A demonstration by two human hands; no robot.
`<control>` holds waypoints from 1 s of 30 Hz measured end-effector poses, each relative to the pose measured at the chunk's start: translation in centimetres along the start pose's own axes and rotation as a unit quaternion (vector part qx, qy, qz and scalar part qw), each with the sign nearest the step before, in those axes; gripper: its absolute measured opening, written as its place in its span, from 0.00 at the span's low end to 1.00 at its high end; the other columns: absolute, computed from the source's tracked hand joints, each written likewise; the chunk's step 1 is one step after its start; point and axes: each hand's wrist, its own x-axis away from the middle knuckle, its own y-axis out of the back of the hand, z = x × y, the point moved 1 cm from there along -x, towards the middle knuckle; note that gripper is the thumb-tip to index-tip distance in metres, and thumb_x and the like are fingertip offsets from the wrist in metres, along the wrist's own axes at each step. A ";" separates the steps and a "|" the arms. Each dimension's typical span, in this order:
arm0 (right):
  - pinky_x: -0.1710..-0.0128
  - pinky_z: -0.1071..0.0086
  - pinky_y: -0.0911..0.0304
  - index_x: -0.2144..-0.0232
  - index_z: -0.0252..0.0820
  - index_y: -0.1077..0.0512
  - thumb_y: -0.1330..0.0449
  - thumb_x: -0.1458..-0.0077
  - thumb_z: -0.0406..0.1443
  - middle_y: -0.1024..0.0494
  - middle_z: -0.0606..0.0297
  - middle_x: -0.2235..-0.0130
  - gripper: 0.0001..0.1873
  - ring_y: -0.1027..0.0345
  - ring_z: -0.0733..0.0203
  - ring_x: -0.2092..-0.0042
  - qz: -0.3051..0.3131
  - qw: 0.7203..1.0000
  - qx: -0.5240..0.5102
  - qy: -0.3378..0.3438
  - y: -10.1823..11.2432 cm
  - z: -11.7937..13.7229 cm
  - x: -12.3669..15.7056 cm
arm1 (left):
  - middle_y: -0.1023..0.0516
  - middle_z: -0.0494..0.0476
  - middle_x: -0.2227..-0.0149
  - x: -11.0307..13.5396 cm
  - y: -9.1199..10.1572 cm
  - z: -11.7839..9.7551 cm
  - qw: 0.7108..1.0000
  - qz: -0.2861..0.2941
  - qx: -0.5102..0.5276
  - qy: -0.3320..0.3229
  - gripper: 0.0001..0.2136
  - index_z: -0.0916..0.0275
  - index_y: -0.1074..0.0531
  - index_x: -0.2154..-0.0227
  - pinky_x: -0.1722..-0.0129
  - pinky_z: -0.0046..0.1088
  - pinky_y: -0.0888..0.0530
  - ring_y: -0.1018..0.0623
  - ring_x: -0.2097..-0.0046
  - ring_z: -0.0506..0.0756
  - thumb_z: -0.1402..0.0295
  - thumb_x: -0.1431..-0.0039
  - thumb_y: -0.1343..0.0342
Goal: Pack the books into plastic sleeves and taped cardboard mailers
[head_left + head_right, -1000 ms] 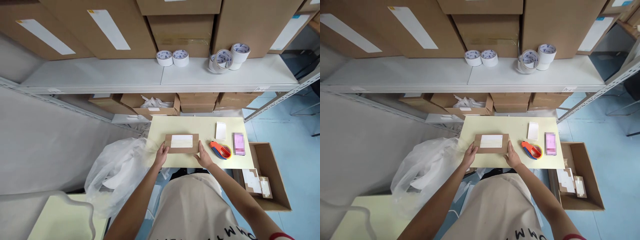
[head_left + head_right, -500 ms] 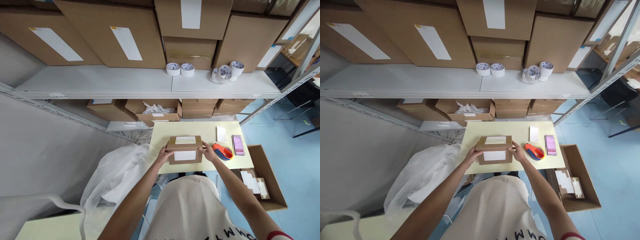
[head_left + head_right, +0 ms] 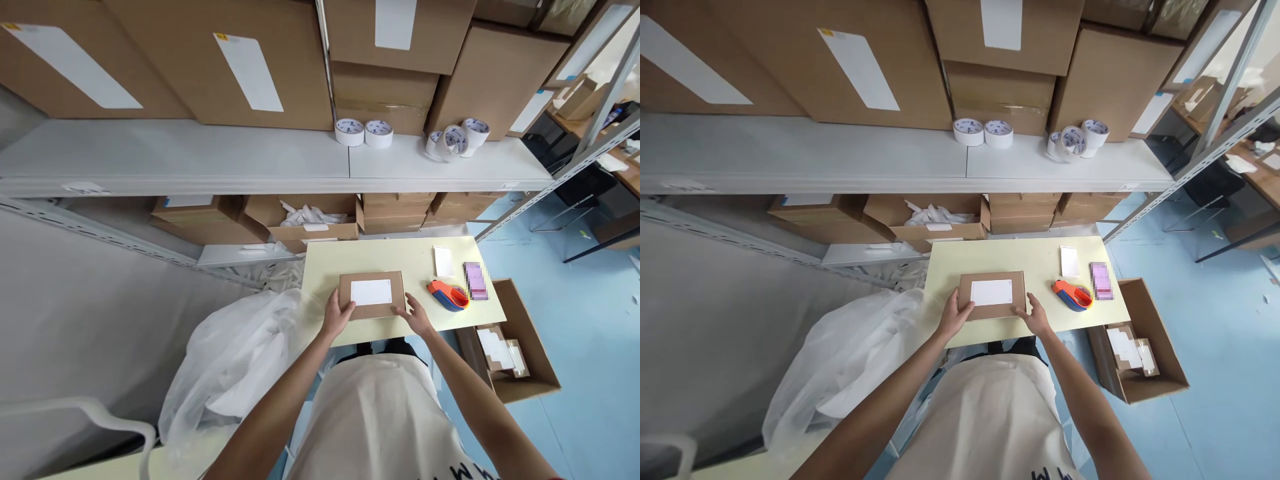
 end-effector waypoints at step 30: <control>0.37 0.44 0.59 0.56 0.40 0.29 0.47 0.39 0.42 0.19 0.53 0.61 0.14 0.27 0.46 0.53 -0.032 0.976 0.216 -0.005 13.3 -7.4 0.1 | 0.34 0.66 0.39 -4.1 -17.4 -16.1 0.936 0.271 -0.191 -0.120 0.24 0.62 0.36 0.43 0.38 0.43 0.36 0.33 0.38 0.61 0.66 0.43 0.44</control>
